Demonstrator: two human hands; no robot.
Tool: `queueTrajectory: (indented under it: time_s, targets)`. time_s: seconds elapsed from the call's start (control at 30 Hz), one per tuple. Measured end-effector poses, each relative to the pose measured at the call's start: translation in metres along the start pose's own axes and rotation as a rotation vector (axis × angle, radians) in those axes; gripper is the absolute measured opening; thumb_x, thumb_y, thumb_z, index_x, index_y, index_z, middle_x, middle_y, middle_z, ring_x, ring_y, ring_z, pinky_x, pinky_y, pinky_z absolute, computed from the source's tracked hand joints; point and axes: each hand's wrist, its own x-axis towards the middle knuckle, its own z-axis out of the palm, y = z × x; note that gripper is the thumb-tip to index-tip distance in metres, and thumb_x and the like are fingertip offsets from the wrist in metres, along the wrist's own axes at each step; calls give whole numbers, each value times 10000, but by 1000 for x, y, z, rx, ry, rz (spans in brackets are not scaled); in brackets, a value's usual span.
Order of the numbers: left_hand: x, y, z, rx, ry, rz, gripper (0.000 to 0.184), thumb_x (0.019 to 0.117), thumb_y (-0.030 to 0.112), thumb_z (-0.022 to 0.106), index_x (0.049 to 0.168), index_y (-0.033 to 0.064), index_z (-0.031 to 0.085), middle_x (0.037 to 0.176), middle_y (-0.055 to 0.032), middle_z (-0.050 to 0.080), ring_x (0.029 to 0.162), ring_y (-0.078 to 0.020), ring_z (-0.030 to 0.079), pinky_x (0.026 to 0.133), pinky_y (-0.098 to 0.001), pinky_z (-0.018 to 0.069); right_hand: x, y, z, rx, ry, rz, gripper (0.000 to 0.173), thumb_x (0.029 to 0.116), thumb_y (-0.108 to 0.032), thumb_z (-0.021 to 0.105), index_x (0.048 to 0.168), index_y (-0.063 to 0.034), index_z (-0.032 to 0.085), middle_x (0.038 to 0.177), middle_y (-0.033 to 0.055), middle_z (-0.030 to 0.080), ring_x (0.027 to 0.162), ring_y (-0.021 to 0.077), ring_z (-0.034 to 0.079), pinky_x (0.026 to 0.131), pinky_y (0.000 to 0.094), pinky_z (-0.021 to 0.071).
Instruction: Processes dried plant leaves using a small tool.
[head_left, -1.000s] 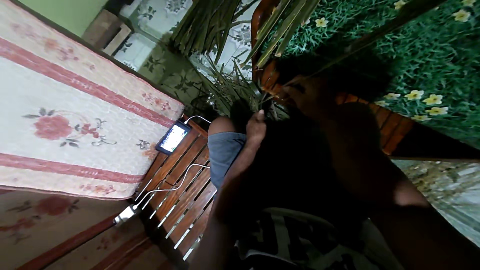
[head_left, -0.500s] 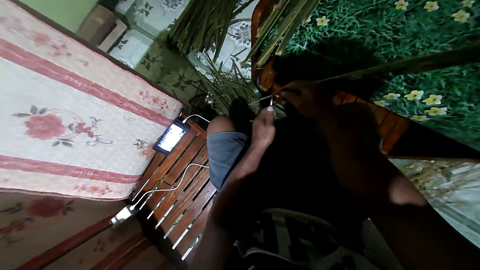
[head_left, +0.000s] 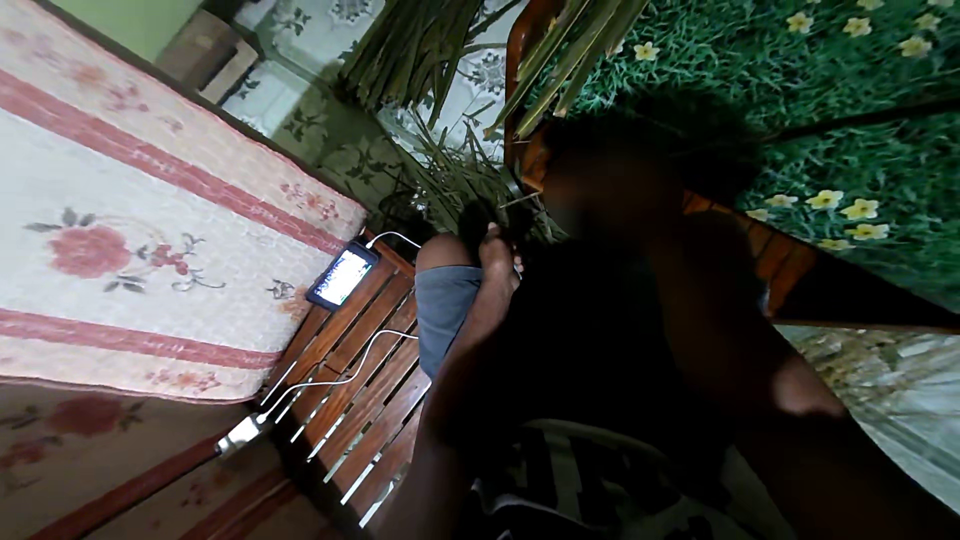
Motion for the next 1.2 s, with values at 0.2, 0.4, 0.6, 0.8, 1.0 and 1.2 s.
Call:
queueTrajectory:
  time_s: [0.2, 0.4, 0.6, 0.8, 1.0, 1.2]
  targets:
    - [-59, 12, 11, 662, -185, 545, 459, 1126, 342, 322, 1294, 41, 624, 1087, -136, 690, 949, -218, 666, 851, -459, 555, -3, -11, 9, -96, -85, -59, 259, 1038, -176, 562, 1135, 19, 702, 998, 173, 721, 868, 247, 712, 846, 470, 582]
    - [2, -12, -16, 460, 5, 157, 518, 1108, 505, 312, 1220, 110, 627, 769, -71, 546, 496, -153, 428, 452, -318, 410, -3, -6, 5, 34, 4, 29, 228, 1042, -156, 556, 1135, 21, 666, 986, 130, 733, 827, 162, 728, 794, 377, 616]
    - [-55, 0, 14, 525, -128, 494, 434, 1128, 343, 318, 1280, 61, 612, 958, -107, 660, 775, -186, 625, 689, -396, 549, -7, -8, 11, -77, -62, 7, 248, 1041, -180, 571, 1142, 21, 676, 995, 172, 719, 843, 227, 716, 806, 446, 601]
    - [-42, -2, 6, 691, -164, 464, 463, 1135, 331, 316, 1292, 15, 616, 1139, -191, 686, 1059, -304, 662, 939, -534, 529, -9, 6, 7, -163, -181, -105, 299, 1070, -228, 518, 1195, -4, 672, 1064, 176, 718, 934, 266, 713, 882, 504, 577]
    - [-71, 16, 13, 813, -282, 586, 452, 1135, 265, 308, 1323, -12, 612, 1175, -214, 686, 1071, -336, 673, 954, -549, 529, -16, -13, 11, -247, -148, -41, 323, 1059, -220, 541, 1198, 45, 665, 1124, 273, 681, 1036, 411, 664, 940, 604, 495]
    - [-41, 12, 5, 867, -211, 541, 427, 1132, 271, 343, 1348, 3, 596, 1227, -222, 674, 1132, -356, 663, 977, -565, 530, -17, 4, 9, -72, -116, 19, 314, 1066, -236, 526, 1206, 17, 648, 1059, 157, 724, 875, 175, 730, 844, 396, 614]
